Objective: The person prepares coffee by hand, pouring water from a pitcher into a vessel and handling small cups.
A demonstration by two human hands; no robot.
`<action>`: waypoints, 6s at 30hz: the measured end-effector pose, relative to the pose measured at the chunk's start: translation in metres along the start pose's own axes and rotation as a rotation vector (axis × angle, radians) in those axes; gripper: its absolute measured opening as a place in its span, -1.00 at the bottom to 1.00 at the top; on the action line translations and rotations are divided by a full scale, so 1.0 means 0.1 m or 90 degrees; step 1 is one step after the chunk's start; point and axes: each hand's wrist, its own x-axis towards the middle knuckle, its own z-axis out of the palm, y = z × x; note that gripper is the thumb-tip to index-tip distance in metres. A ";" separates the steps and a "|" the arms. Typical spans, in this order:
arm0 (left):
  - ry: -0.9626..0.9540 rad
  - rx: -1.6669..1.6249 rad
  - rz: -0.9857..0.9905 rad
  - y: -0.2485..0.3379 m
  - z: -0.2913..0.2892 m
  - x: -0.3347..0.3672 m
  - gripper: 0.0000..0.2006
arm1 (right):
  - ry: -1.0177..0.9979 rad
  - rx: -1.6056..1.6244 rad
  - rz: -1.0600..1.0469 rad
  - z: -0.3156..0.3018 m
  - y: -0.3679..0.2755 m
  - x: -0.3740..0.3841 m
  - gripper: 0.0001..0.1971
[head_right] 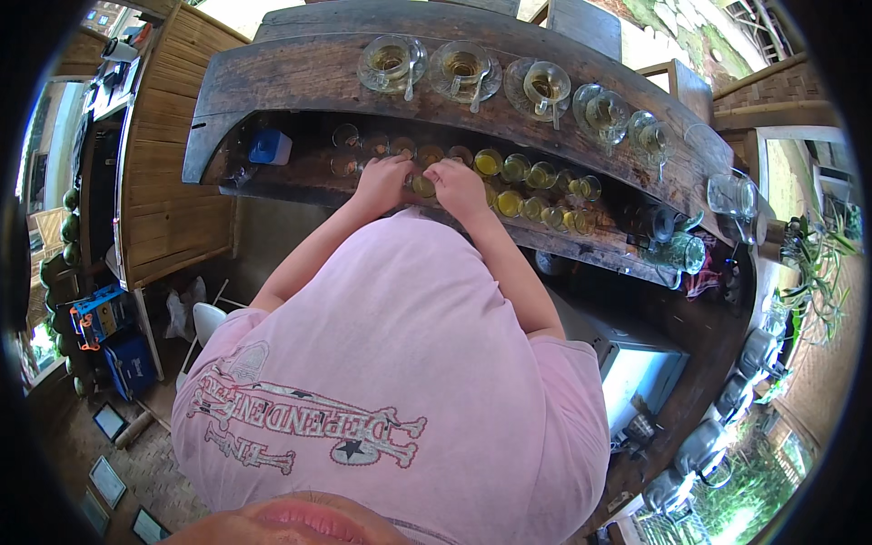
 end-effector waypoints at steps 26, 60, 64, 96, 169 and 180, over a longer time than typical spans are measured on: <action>-0.004 -0.020 0.002 0.00 -0.03 0.01 -0.47 | -0.025 -0.047 0.001 -0.03 0.00 0.01 -0.82; -0.005 -0.007 -0.004 -0.05 0.04 0.00 -0.47 | -0.034 -0.056 0.015 -0.01 -0.01 -0.02 -0.80; 0.005 -0.005 0.006 -0.04 0.03 0.00 -0.48 | 0.013 -0.017 -0.005 0.02 -0.03 -0.02 -0.79; 0.015 -0.023 0.003 -0.02 0.00 -0.01 -0.48 | -0.011 -0.049 0.000 -0.01 0.01 0.01 -0.83; -0.005 -0.021 -0.003 0.01 -0.04 -0.02 -0.46 | 0.021 -0.055 0.028 -0.01 -0.06 0.01 -0.83; 0.015 -0.013 0.007 -0.01 0.00 -0.01 -0.49 | -0.052 -0.072 -0.020 0.03 -0.03 0.00 -0.82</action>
